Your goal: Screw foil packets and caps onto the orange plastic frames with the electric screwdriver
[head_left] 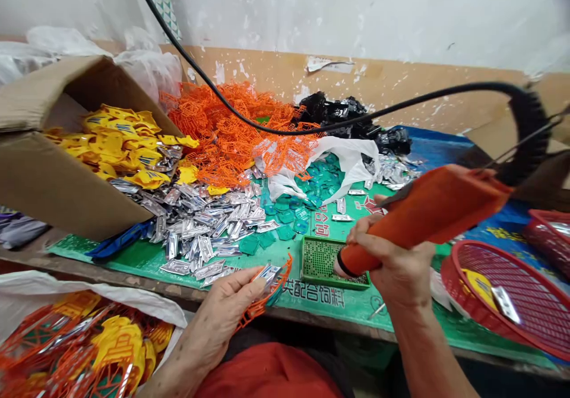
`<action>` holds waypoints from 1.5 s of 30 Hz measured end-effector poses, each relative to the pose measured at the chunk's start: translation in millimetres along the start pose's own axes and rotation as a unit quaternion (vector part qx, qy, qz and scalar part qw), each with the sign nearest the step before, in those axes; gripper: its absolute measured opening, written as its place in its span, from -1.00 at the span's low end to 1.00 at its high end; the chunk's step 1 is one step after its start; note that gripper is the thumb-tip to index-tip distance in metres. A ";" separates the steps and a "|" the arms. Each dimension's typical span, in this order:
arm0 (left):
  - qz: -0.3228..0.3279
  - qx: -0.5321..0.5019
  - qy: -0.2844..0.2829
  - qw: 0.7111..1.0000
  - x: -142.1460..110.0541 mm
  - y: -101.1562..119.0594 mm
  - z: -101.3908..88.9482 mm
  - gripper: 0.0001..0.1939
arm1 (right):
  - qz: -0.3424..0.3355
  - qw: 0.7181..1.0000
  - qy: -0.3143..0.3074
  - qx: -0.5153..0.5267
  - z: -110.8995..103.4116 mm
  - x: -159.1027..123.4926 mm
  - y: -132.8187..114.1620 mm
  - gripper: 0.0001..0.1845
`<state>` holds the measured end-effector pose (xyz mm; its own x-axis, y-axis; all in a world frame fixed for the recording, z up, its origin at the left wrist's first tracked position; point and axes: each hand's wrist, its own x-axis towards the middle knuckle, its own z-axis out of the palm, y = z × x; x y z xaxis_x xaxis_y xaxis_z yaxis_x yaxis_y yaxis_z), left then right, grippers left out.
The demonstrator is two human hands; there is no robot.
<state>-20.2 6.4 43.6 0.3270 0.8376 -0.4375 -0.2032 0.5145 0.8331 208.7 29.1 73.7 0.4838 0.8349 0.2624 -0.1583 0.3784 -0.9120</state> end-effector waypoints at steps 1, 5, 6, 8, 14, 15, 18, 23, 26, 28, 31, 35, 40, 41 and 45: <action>-0.006 0.008 -0.006 1.000 2.0 -1.1 0.3 -0.65 | 0.006 1.000 -0.004 -0.009 -2.5 -1.8 4.9 -0.78; -0.024 0.039 -0.012 0.999 8.8 -6.1 1.1 -0.61 | 0.008 0.999 -0.011 -0.033 -9.3 -6.9 14.0 -0.81; -0.028 0.045 -0.004 0.999 10.2 -7.4 0.5 -0.61 | 0.009 0.999 -0.012 -0.030 -10.5 -6.9 14.6 -0.78; -0.031 0.057 0.020 0.998 12.4 -9.9 -1.2 -0.61 | 0.012 1.000 -0.006 -0.027 -12.7 -5.7 15.3 -0.73; -0.039 0.074 0.051 0.995 14.5 -12.5 -2.7 -0.64 | 0.003 0.999 0.012 -0.049 -14.8 -3.5 19.0 -0.83; -0.039 0.077 0.051 0.995 14.5 -12.3 -2.3 -0.65 | 0.003 0.999 0.012 -0.051 -14.7 -3.7 19.9 -0.83; -0.032 0.095 0.050 0.994 14.5 -12.3 -2.0 -0.66 | 0.011 0.998 0.007 -0.053 -14.6 -4.4 22.0 -0.84; -0.018 0.141 0.041 0.989 13.5 -15.2 -4.2 -0.58 | 0.011 0.998 0.006 -0.056 -15.8 -5.0 23.8 -0.86; 0.013 0.154 0.066 0.986 12.6 -16.5 -4.1 -0.47 | 0.012 0.998 0.007 -0.061 -15.7 -5.3 24.3 -0.85; 0.031 0.158 0.083 0.984 12.5 -17.8 -3.9 -0.42 | 0.011 0.998 0.007 -0.062 -15.0 -5.5 24.8 -0.85; 0.036 0.151 0.079 0.985 12.8 -22.0 -5.3 -0.45 | 0.005 0.998 -0.005 -0.060 -13.8 -5.6 25.7 -0.86; 0.044 0.183 0.047 0.981 9.9 -28.0 -8.8 -0.53 | 0.007 0.998 -0.006 -0.057 -12.8 -5.8 26.2 -0.85; 0.077 0.325 -0.021 0.942 2.0 -21.7 -4.8 -0.70 | 0.016 0.998 0.005 -0.063 -11.3 -6.0 24.4 -0.84; 0.083 0.338 -0.027 0.937 0.9 -19.3 -3.7 -0.71 | 0.018 0.998 0.009 -0.059 -10.8 -5.7 23.5 -0.83; 0.092 0.282 -0.009 0.955 -1.1 -13.7 -5.1 -0.71 | 0.019 0.999 0.028 -0.013 -8.3 -2.0 14.9 -0.76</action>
<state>-22.5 -0.6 31.0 0.3514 0.8981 -0.2646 0.2695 0.1736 0.9472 212.5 29.8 57.0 0.5253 0.8248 0.2092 -0.1565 0.3353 -0.9290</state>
